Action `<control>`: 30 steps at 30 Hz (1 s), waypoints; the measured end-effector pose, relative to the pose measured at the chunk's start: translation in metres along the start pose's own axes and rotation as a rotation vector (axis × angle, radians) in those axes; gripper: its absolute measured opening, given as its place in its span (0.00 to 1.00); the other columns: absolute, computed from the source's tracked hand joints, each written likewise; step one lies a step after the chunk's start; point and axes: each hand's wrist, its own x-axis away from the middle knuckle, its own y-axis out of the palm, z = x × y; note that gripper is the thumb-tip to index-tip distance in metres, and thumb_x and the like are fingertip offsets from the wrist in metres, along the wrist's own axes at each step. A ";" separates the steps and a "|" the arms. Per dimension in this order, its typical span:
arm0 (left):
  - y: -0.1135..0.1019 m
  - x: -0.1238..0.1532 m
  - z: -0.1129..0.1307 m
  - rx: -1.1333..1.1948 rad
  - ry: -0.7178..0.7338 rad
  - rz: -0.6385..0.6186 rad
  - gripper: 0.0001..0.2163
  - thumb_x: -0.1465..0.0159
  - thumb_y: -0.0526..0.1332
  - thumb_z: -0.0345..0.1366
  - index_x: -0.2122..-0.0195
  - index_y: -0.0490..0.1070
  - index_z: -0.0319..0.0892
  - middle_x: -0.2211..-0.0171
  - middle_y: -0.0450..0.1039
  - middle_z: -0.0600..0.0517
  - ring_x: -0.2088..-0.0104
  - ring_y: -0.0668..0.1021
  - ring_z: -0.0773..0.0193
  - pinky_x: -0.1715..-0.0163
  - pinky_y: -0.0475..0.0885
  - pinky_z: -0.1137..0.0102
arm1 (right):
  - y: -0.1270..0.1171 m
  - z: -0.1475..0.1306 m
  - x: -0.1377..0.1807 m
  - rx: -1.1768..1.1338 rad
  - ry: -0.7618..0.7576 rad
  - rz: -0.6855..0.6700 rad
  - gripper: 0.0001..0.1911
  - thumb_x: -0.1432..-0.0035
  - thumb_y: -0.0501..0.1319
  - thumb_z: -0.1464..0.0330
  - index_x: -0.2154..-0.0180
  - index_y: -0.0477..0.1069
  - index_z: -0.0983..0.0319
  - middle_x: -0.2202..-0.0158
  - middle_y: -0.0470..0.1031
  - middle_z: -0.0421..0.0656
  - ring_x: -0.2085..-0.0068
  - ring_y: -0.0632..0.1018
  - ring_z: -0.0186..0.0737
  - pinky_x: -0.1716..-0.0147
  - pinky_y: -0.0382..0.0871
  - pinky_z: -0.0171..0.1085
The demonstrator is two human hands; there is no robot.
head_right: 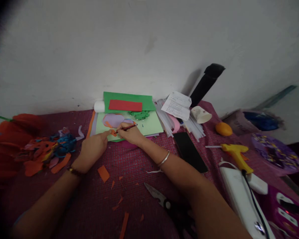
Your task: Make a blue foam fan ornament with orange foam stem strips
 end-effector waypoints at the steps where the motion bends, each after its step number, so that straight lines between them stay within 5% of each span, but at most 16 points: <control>1: 0.000 0.000 0.000 -0.003 -0.003 0.002 0.21 0.34 0.46 0.31 0.41 0.65 0.45 0.63 0.79 0.41 0.66 0.80 0.51 0.74 0.67 0.67 | 0.000 0.000 0.000 -0.011 0.004 -0.001 0.08 0.48 0.55 0.76 0.75 0.69 0.62 0.81 0.66 0.34 0.75 0.68 0.32 0.72 0.61 0.32; 7: 0.000 -0.001 0.000 -0.021 -0.018 -0.013 0.20 0.34 0.46 0.32 0.42 0.65 0.46 0.63 0.79 0.42 0.66 0.80 0.53 0.73 0.66 0.68 | -0.004 0.005 -0.001 -0.097 0.042 -0.005 0.07 0.49 0.53 0.75 0.76 0.66 0.62 0.84 0.62 0.33 0.80 0.66 0.32 0.79 0.60 0.31; 12: 0.001 0.001 -0.001 -0.026 0.015 -0.009 0.21 0.33 0.45 0.31 0.41 0.65 0.43 0.63 0.78 0.41 0.67 0.80 0.53 0.74 0.66 0.67 | -0.001 0.006 -0.003 -0.087 0.016 0.037 0.05 0.45 0.52 0.73 0.68 0.65 0.61 0.79 0.68 0.35 0.78 0.69 0.32 0.76 0.64 0.31; 22: 0.001 0.006 0.000 -0.081 0.075 -0.004 0.23 0.34 0.46 0.26 0.38 0.61 0.40 0.65 0.76 0.41 0.67 0.79 0.53 0.75 0.67 0.67 | 0.008 0.013 -0.005 0.096 -0.099 0.040 0.06 0.45 0.55 0.74 0.70 0.71 0.61 0.72 0.73 0.38 0.69 0.71 0.34 0.69 0.62 0.32; 30: 0.000 0.008 -0.001 -0.064 0.139 -0.025 0.20 0.33 0.45 0.29 0.44 0.67 0.44 0.66 0.76 0.45 0.67 0.80 0.53 0.75 0.67 0.66 | 0.010 0.009 -0.003 0.138 -0.100 0.070 0.06 0.44 0.56 0.73 0.71 0.70 0.61 0.72 0.73 0.38 0.68 0.71 0.34 0.68 0.61 0.33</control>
